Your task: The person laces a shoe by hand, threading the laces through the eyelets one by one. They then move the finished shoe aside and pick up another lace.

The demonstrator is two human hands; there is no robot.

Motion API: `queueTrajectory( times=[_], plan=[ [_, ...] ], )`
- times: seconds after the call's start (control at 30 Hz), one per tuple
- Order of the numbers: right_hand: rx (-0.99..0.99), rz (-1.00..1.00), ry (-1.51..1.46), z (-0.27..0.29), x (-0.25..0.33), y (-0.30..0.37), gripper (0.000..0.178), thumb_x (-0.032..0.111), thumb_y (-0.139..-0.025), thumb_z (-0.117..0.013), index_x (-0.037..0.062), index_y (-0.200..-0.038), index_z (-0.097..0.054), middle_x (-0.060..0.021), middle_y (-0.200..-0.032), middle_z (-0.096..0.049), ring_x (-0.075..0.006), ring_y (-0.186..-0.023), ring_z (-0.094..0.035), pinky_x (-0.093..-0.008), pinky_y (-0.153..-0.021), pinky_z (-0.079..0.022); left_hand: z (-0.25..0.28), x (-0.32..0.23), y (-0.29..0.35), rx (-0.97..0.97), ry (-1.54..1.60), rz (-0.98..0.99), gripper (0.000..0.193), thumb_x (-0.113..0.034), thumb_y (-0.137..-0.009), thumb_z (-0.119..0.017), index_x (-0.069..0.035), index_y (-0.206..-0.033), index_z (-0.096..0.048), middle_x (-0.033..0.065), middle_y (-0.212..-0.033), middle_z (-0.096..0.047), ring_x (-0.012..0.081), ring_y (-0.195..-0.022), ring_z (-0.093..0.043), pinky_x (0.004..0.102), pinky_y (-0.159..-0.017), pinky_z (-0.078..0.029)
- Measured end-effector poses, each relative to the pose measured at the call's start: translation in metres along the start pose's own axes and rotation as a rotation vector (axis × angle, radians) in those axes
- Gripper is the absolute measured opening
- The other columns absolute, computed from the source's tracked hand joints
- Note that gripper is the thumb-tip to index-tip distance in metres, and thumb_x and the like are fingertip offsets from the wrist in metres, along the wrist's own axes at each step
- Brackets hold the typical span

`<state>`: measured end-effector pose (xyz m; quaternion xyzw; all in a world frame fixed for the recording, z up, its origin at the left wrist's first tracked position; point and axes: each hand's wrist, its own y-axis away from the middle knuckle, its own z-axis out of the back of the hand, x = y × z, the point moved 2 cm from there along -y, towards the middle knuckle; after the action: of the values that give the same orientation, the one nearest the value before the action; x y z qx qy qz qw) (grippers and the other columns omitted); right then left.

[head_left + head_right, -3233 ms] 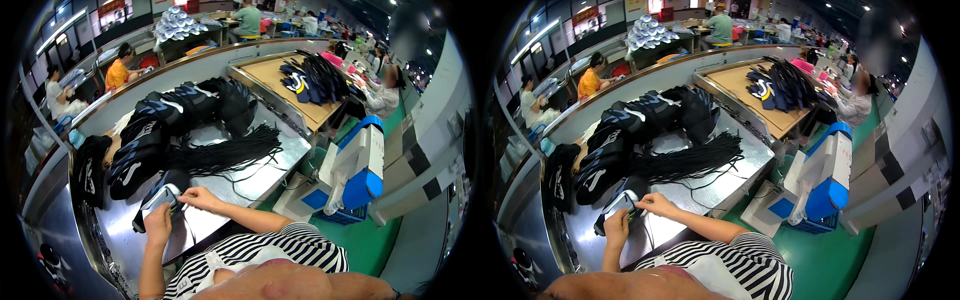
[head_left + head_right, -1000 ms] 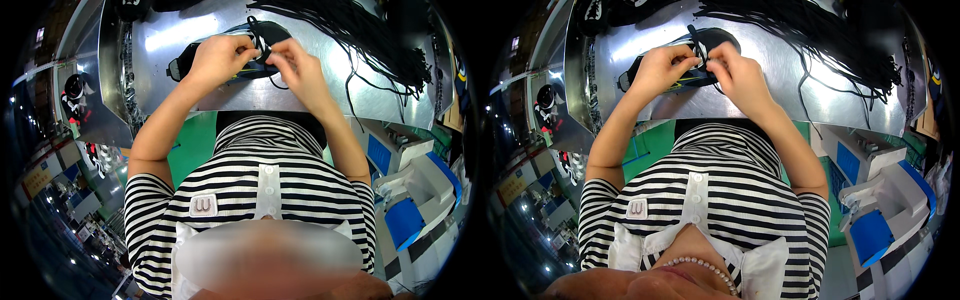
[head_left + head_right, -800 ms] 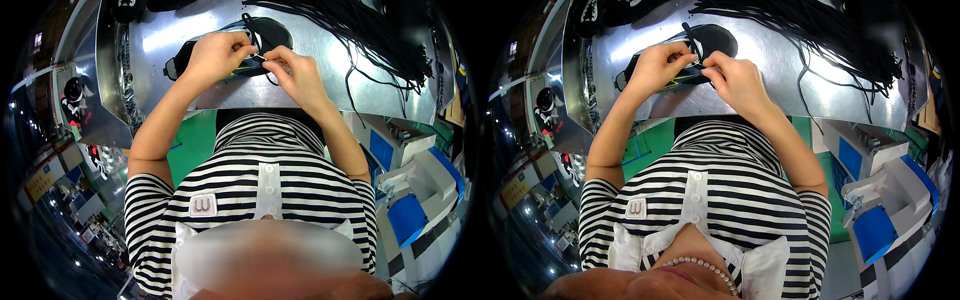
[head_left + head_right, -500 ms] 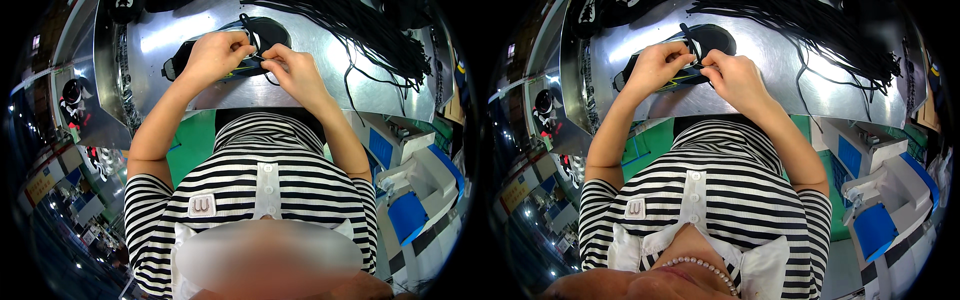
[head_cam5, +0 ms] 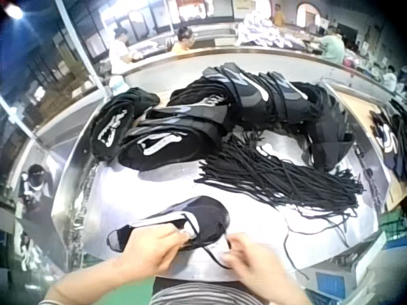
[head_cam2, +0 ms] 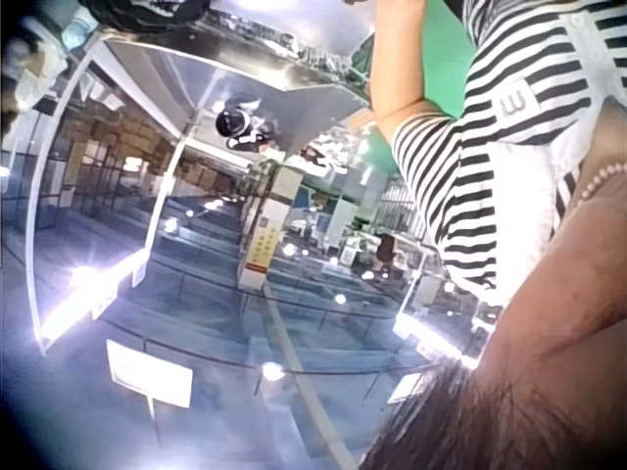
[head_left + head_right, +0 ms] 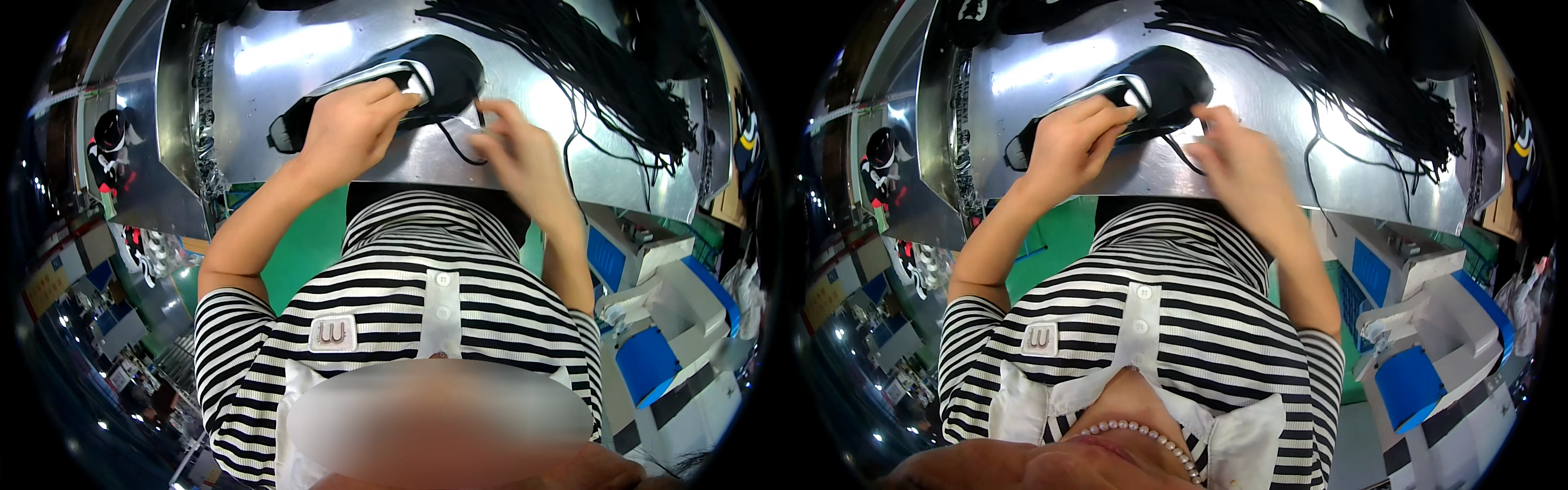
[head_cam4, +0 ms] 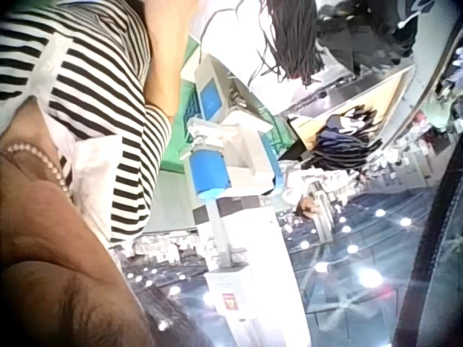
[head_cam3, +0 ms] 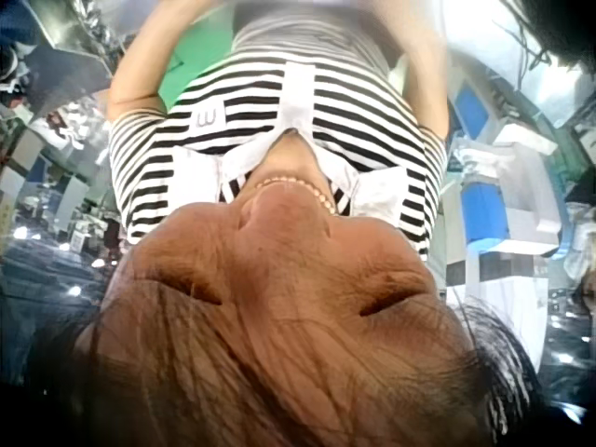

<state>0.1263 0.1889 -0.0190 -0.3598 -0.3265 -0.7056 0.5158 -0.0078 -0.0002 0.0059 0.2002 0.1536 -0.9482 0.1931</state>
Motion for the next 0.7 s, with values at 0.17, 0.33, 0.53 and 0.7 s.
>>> queueTrajectory(
  times=[0.17,0.33,0.53,0.7],
  plan=[
    [-0.203,-0.099,-0.544,0.019,-0.023,-0.044,0.028,0.018,-0.089,-0.072,0.0085,-0.112,-0.059,0.0011,-0.098,-0.061,-0.0079,-0.087,-0.057,-0.0218,-0.073,-0.046,-0.004,-0.011,-0.001,-0.075,-0.146,-0.219,0.025,0.001,-0.075,-0.065,-0.005,-0.098,-0.071,0.0033,-0.080,-0.063,0.0203,-0.068,-0.062,0.0328,-0.062,-0.050],
    [-0.173,-0.116,-0.588,-0.003,-0.010,-0.062,0.046,0.006,-0.079,-0.081,0.0053,-0.115,-0.053,-0.0047,-0.099,-0.062,-0.0094,-0.087,-0.058,-0.0225,-0.072,-0.048,0.014,0.012,0.006,0.238,0.622,0.370,0.036,-0.019,-0.095,-0.064,-0.001,-0.126,-0.061,0.0090,-0.113,-0.067,0.0202,-0.104,-0.063,0.0308,-0.087,-0.050],
    [-0.251,0.070,-0.464,-0.022,-0.002,-0.051,0.049,0.004,-0.079,-0.080,0.0015,-0.121,-0.053,-0.0051,-0.105,-0.060,-0.0120,-0.094,-0.060,-0.0236,-0.085,-0.049,-0.010,0.043,0.007,0.557,1.060,0.810,0.041,-0.045,-0.095,-0.064,-0.009,-0.114,-0.071,0.0013,-0.108,-0.067,0.0122,-0.105,-0.055,0.0255,-0.096,-0.038],
    [-0.291,0.071,-0.415,-0.020,0.012,-0.047,0.047,0.001,-0.081,-0.078,0.0000,-0.120,-0.053,-0.0067,-0.106,-0.060,-0.0130,-0.094,-0.060,-0.0244,-0.083,-0.051,-0.014,0.039,-0.005,0.652,0.923,0.845,0.041,-0.045,-0.089,-0.071,-0.011,-0.111,-0.072,0.0012,-0.108,-0.068,0.0131,-0.105,-0.057,0.0281,-0.098,-0.036]
  ],
)
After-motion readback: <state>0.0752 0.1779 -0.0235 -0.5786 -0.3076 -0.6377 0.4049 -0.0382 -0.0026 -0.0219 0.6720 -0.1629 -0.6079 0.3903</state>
